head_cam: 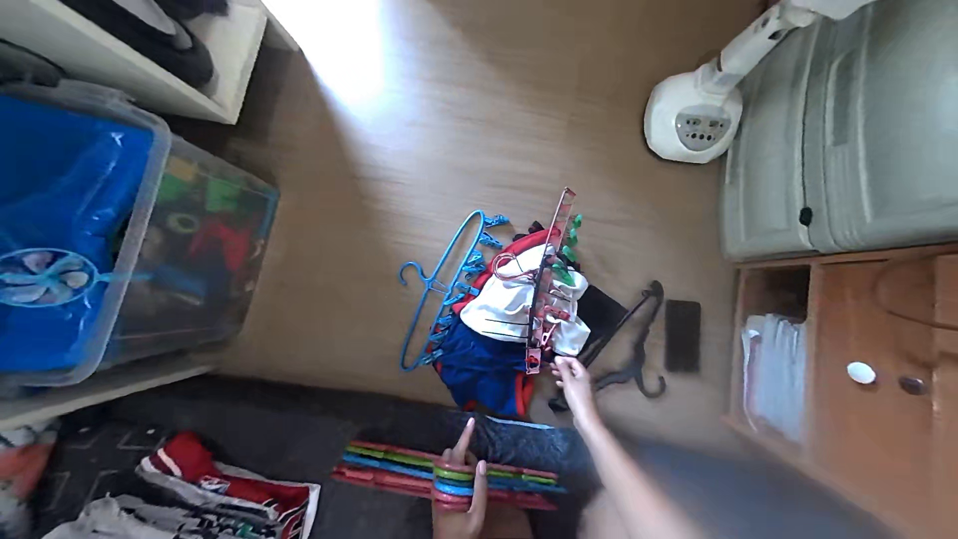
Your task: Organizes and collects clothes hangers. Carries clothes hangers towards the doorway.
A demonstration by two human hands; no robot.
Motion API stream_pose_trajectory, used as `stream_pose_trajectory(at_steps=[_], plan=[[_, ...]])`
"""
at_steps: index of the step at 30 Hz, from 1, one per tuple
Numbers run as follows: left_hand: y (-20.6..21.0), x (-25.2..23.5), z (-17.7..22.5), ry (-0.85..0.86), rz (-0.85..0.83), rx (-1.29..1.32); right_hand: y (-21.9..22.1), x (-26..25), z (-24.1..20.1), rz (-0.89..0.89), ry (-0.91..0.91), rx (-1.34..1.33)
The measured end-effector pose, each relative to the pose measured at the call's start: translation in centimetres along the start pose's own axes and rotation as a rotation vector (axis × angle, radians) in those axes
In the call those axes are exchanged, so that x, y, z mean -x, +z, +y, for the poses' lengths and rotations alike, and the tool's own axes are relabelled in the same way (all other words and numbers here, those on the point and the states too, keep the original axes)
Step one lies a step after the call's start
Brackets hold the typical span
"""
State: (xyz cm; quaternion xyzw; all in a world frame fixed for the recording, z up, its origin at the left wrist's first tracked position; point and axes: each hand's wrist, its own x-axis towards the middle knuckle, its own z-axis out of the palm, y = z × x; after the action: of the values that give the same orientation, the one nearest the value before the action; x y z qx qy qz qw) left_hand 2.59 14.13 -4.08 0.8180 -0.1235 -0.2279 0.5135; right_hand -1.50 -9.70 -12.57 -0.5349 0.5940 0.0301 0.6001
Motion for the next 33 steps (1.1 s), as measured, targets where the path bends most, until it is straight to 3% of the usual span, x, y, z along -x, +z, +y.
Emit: stream_pose_trajectory(at_steps=[4, 8, 10, 12, 14, 17, 20, 23, 26, 33], plan=[[-0.2, 0.3, -0.4, 0.028, 0.001, -0.022, 2.8, -0.1, -2.3, 0.146, -0.050, -0.064], [-0.1, 0.2, -0.7, 0.078, -0.010, -0.078, 0.3, -0.7, -0.5, 0.424, -0.052, -0.161], [-0.2, 0.3, -0.8, 0.117, -0.017, -0.114, -2.2, -1.3, 2.0, 0.681, 0.094, -0.203], [-0.3, 0.3, -0.9, 0.140, -0.025, -0.139, -4.1, -1.7, 4.6, 0.805, 0.332, -0.203], [-0.3, 0.2, -0.8, 0.136, -0.032, -0.142, -4.8, -1.7, 6.1, 0.707, 0.450, -0.131], [-0.3, 0.3, -0.5, 0.079, -0.021, -0.033, -4.8, -2.2, 6.3, 0.563, 0.442, 0.120], [-0.6, 0.7, -0.1, 0.087, -0.043, 0.045, -5.1, -2.7, 5.7, 0.537, 0.410, 0.208], [-0.9, 0.9, 0.6, 0.133, -0.107, 0.096, -5.5, -2.3, 5.1, 0.611, 0.251, -0.118], [-0.9, 0.5, 2.4, 0.160, -0.119, 0.094, -6.3, 0.3, 2.7, 0.497, 0.007, -0.465], [1.0, -1.0, 6.6, 0.265, -0.189, 0.162, -7.1, 8.9, -0.4, 0.123, -0.896, 0.148]])
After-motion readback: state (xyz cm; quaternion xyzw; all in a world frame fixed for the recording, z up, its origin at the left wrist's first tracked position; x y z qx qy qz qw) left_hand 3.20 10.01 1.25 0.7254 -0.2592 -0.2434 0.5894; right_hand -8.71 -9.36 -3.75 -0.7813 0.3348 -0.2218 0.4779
